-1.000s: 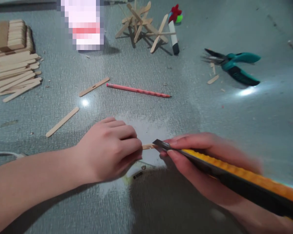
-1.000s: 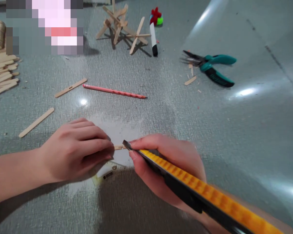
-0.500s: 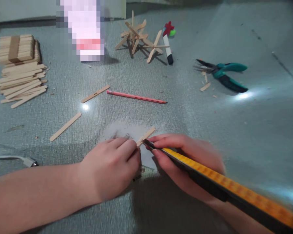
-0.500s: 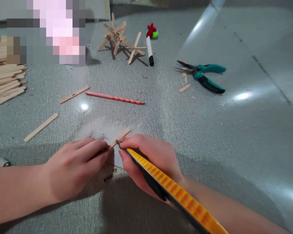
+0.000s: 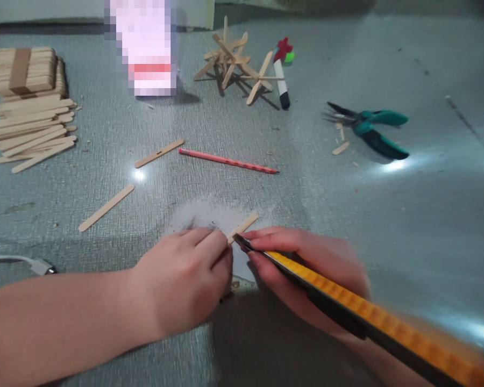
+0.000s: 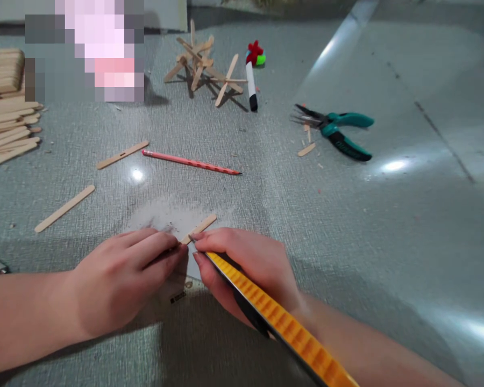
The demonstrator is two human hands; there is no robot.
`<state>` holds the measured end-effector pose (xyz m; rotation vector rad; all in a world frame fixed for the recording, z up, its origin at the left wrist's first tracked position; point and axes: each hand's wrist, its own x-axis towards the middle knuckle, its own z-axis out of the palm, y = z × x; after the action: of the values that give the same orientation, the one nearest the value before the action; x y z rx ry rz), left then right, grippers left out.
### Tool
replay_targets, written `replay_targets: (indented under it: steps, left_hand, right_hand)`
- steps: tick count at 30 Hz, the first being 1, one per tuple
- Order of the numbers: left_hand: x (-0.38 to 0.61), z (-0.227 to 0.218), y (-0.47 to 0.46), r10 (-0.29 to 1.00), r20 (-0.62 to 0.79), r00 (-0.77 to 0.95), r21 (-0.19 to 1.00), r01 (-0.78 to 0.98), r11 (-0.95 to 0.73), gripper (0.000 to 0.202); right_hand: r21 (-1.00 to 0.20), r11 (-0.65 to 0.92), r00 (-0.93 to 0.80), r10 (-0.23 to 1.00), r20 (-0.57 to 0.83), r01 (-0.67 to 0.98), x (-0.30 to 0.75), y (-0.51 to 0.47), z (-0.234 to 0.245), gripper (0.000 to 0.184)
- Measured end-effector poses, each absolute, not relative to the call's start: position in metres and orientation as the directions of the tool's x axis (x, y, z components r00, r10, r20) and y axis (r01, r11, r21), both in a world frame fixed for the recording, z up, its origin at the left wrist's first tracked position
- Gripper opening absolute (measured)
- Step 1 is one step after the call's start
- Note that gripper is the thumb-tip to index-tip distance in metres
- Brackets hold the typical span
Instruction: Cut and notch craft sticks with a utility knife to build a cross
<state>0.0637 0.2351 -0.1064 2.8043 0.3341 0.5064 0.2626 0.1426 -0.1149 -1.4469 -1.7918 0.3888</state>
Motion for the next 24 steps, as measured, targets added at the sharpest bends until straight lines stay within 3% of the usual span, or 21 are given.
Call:
replay_targets:
  steps: [7,24]
  left_hand:
    - [0.0633,-0.1007,0.2366,0.243,0.285,0.927,0.288,0.159,-0.944,0.027]
    - [0.0656,-0.1028,0.2321,0.237,0.382,0.893,0.17,0.184,-0.968,0.022]
  right_hand:
    - [-0.649,0.325,-0.065,0.918,0.392,0.688,0.2645,0.142,-0.1141,0.016]
    - [-0.66,0.32,-0.071,0.924,0.375,0.679,0.2651,0.1412,-0.1135,0.023]
